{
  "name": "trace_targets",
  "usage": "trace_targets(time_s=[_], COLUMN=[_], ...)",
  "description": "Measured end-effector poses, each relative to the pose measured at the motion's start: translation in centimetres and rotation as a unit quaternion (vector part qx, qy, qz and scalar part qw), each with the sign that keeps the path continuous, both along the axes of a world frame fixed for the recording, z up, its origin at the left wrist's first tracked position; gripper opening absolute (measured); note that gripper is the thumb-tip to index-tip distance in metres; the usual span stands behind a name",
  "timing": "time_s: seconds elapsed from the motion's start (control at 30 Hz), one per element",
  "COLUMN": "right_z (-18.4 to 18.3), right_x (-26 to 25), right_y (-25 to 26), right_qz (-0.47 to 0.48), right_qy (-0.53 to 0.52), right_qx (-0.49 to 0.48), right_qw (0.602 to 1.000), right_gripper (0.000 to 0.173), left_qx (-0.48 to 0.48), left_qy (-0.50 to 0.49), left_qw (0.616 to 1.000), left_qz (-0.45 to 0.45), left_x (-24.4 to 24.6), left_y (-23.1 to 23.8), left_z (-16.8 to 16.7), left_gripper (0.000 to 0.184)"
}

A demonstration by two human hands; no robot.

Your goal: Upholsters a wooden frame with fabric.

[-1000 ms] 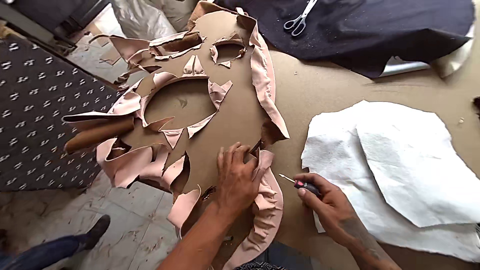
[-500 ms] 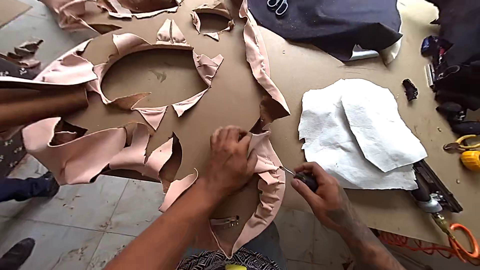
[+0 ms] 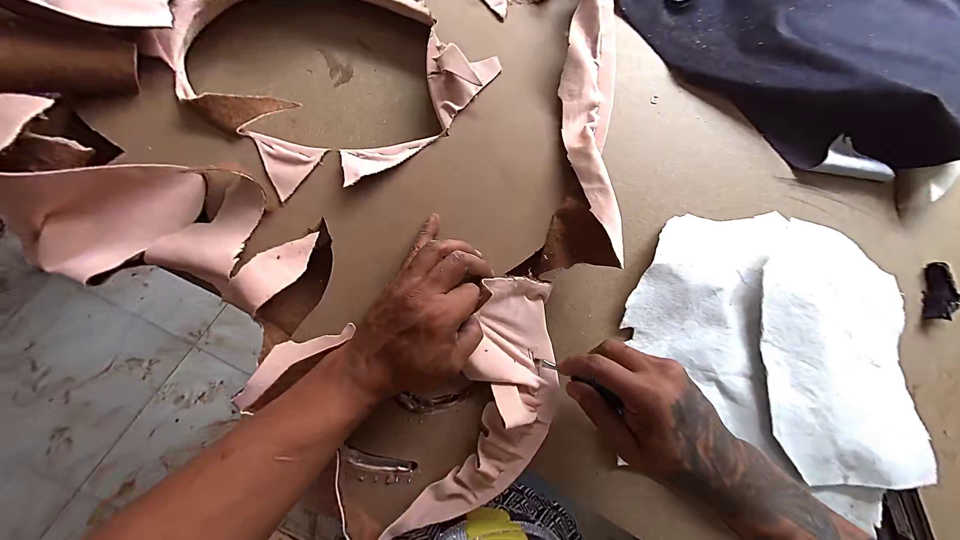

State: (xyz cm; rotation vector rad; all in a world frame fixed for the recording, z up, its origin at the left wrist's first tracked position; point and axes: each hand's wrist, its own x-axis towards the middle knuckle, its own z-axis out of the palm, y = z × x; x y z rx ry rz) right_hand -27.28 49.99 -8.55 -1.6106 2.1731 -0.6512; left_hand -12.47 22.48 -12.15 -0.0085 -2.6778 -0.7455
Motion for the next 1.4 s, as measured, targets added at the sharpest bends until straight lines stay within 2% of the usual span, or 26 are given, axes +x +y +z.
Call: trace_targets(time_s=[0.13, 0.5, 0.73, 0.9, 0.97, 1.1, 1.2, 1.23, 1.33, 1.4], right_z=[0.3, 0.2, 2.2, 3.0, 2.7, 1.9, 1.5, 1.4, 0.4, 0.1], right_x=[-0.8, -1.0, -0.1, 0.1, 0.0, -0.7, -0.8, -0.6, -0.7, -1.0], right_y=[-0.6, -0.7, -2.2, -3.6, -3.6, -3.1, -3.0, -2.7, -2.0, -1.9], right_qz=[0.032, 0.046, 0.094, 0.144, 0.141, 0.076, 0.132, 0.120, 0.013, 0.052], right_qy=[0.001, 0.038, 0.154, 0.197, 0.182, 0.072, 0.132, 0.121, -0.033, 0.002], right_qx=[0.011, 0.031, 0.091, 0.132, 0.130, 0.128, 0.084, 0.079, 0.084, 0.060], right_qw=[0.999, 0.998, 0.979, 0.961, 0.964, 0.986, 0.979, 0.982, 0.996, 0.997], right_gripper=[0.023, 0.025, 0.023, 0.020, 0.020, 0.021, 0.021, 0.021, 0.020, 0.020], left_qx=[0.006, 0.006, 0.023, 0.043, 0.048, 0.049, 0.048, 0.050, 0.053, 0.056], left_qy=[0.002, 0.006, -0.002, -0.004, -0.005, -0.007, -0.007, -0.007, -0.004, -0.002], left_qw=[1.000, 1.000, 1.000, 0.999, 0.998, 0.998, 0.999, 0.998, 0.998, 0.998], left_qz=[0.008, 0.013, 0.019, 0.027, 0.028, 0.026, 0.024, 0.023, 0.026, 0.026], left_x=[-0.1, 0.1, 0.0, -0.2, -0.2, -0.4, -0.4, -0.4, -0.5, -0.4], left_y=[0.1, 0.1, 0.3, 0.4, 0.4, 0.5, 0.5, 0.5, 0.5, 0.5], left_z=[0.2, 0.0, 0.1, -0.4, -0.5, -0.5, -0.5, -0.5, -0.2, -0.2], left_gripper=[0.026, 0.023, 0.023, 0.023, 0.024, 0.023, 0.024, 0.024, 0.024, 0.024])
